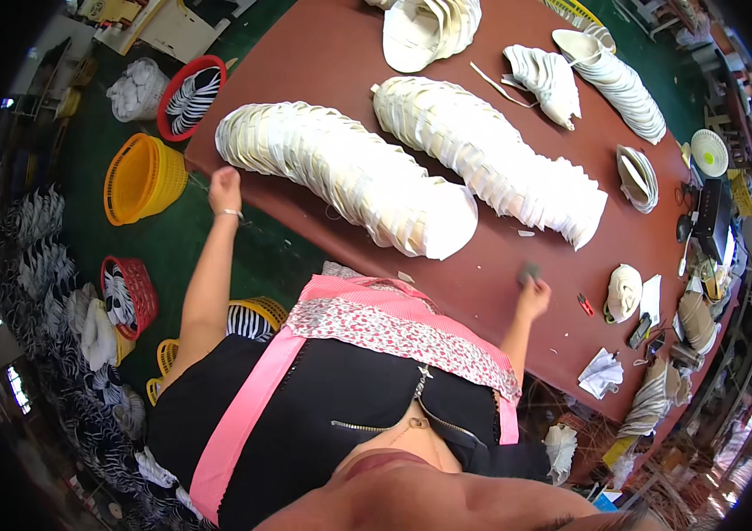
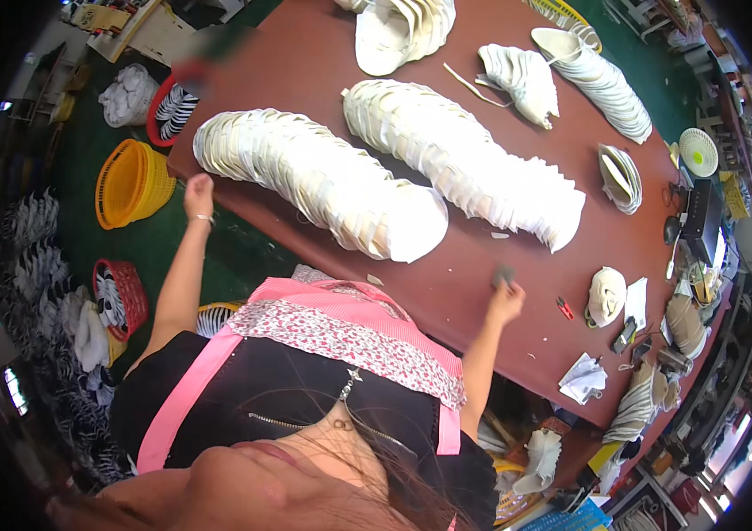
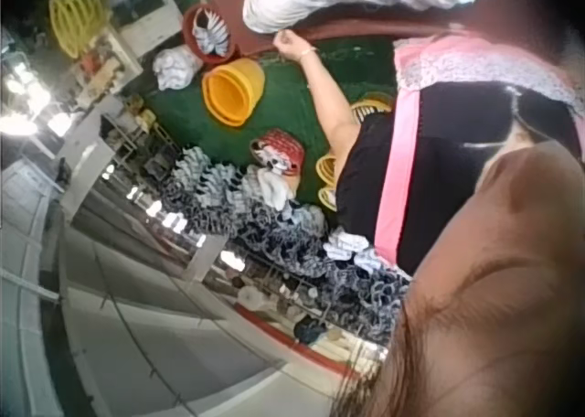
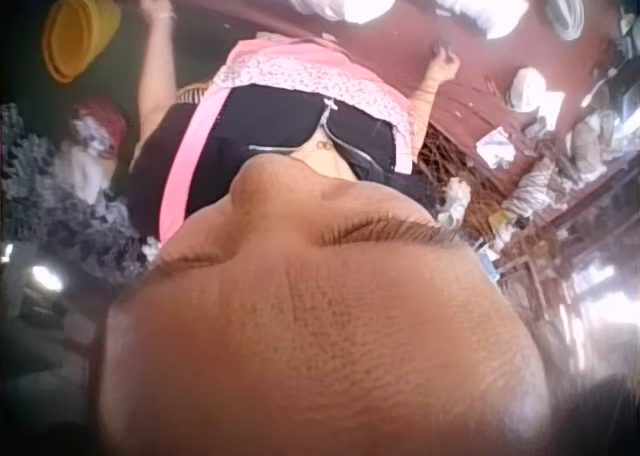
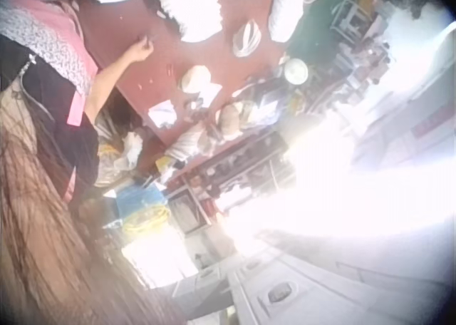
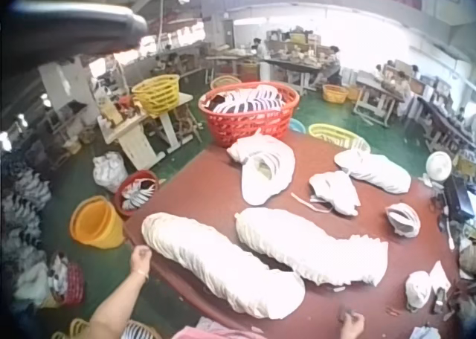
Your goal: Counting and sorting shoe uppers into organized stacks and recording the counts on a notepad.
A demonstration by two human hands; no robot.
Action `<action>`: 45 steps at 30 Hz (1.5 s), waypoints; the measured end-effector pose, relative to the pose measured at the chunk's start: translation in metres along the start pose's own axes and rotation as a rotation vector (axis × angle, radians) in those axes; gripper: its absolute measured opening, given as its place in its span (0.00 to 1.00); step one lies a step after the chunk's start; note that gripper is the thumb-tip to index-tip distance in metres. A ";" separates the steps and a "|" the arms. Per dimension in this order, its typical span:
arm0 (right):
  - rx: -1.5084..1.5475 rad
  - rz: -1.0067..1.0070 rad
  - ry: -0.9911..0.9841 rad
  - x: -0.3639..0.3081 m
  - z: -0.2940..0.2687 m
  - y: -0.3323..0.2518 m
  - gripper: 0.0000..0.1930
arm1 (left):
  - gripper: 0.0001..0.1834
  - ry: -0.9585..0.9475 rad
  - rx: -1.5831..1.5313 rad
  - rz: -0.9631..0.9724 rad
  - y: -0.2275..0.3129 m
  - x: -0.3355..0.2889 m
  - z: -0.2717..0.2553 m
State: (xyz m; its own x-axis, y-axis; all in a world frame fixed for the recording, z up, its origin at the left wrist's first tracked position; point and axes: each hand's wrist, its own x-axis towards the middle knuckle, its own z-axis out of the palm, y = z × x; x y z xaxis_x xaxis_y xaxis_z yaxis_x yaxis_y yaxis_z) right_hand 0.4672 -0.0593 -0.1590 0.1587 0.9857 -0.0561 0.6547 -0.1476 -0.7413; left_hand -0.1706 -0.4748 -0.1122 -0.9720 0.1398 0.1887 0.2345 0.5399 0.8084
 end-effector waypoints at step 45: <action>0.693 0.142 -0.667 0.008 -0.104 -0.078 0.33 | 0.47 -1.184 0.461 -0.005 0.220 -0.126 0.198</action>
State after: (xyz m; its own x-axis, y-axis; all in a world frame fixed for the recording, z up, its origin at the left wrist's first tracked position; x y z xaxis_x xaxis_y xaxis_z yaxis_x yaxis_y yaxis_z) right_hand 0.4945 -0.0482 -0.0323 -0.3883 0.8372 -0.3851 0.0480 -0.3990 -0.9157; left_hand 0.0052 -0.2092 -0.0691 -0.4247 0.6616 -0.6181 0.4443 0.7471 0.4944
